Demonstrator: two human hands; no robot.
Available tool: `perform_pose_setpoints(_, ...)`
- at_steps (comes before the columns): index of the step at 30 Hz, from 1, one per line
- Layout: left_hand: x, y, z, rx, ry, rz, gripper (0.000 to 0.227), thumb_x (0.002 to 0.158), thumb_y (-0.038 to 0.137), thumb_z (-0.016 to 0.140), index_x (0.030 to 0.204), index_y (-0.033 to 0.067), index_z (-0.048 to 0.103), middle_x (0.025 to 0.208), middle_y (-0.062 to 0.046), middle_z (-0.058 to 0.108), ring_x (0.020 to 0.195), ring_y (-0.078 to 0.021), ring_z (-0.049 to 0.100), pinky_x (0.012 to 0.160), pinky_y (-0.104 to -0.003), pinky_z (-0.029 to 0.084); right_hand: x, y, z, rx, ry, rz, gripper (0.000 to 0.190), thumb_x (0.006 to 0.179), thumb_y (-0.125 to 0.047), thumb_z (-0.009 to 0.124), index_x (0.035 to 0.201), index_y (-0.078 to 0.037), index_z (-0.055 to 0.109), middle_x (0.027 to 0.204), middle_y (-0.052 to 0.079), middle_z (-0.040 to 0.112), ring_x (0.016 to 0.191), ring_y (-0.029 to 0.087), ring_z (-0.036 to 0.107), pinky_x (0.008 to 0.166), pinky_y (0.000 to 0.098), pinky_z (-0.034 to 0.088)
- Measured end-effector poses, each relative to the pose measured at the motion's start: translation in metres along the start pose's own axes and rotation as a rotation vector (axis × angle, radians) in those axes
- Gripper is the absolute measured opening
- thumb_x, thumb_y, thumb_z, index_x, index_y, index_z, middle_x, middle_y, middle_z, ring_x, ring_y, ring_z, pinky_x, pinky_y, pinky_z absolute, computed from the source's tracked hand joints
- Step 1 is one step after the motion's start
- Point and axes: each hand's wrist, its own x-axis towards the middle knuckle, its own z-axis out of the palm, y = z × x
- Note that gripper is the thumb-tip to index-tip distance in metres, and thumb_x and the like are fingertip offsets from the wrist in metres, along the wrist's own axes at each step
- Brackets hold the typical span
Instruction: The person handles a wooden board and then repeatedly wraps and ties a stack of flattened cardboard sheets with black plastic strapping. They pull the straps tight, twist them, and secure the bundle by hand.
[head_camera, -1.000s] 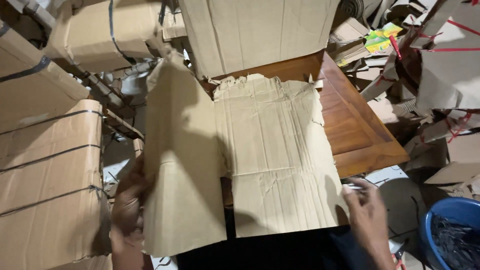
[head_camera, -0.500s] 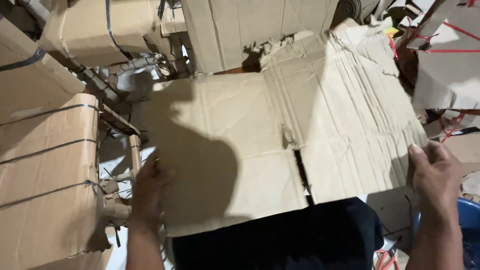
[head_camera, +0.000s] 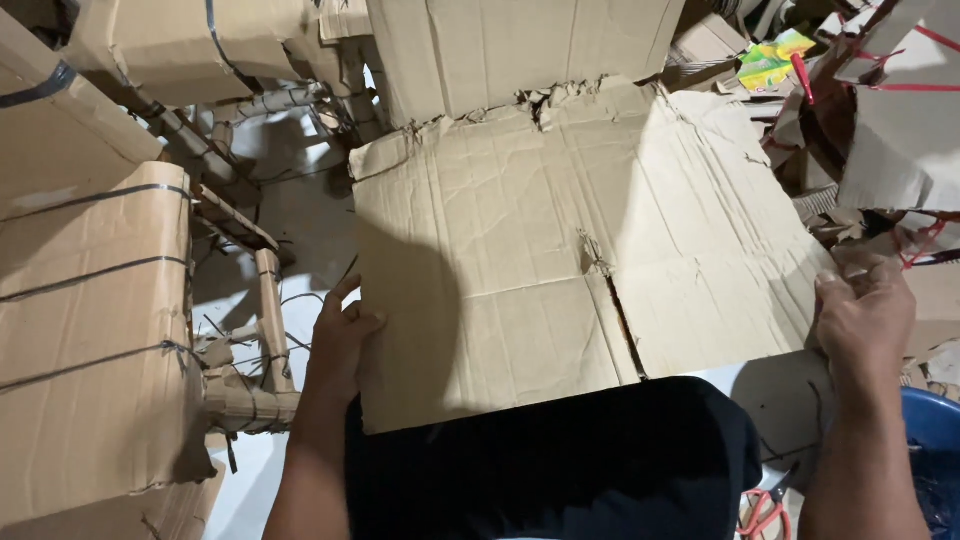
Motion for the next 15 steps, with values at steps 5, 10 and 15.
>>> perform_pose_setpoints(5,0.006,-0.002,0.002,0.007,-0.003,0.006,0.071,0.081,0.001,0.067,0.148,0.0180,0.051,0.097,-0.010,0.069,0.092,-0.0218,0.064,0.083,-0.034,0.049,0.000,0.007,0.001,-0.276,0.048,-0.154,0.021,0.114,-0.009,0.065,0.133,-0.010,0.073,0.104,0.012,0.067,0.088,0.029,0.062,0.077,0.0443,0.048)
perform_pose_setpoints(10,0.005,0.000,0.004,0.021,-0.012,0.003,0.069,0.083,0.001,0.066,0.148,0.0184,0.051,0.094,-0.010,0.066,0.089,-0.0224,0.062,0.080,-0.036,0.050,0.012,0.011,0.013,-0.366,0.045,-0.056,0.021,0.113,-0.011,0.063,0.127,-0.018,0.077,0.107,0.013,0.072,0.086,0.028,0.065,0.069,0.0414,0.050)
perform_pose_setpoints(15,0.001,-0.013,0.011,0.570,0.164,0.247,0.083,0.073,0.015,0.060,0.153,0.0169,0.041,0.152,-0.012,0.047,0.141,-0.0302,0.045,0.111,-0.044,0.039,0.024,0.051,0.010,-0.732,0.030,-0.404,0.056,0.089,-0.002,0.058,0.135,-0.026,0.079,0.111,0.007,0.077,0.107,0.039,0.057,0.084,0.0473,0.049)
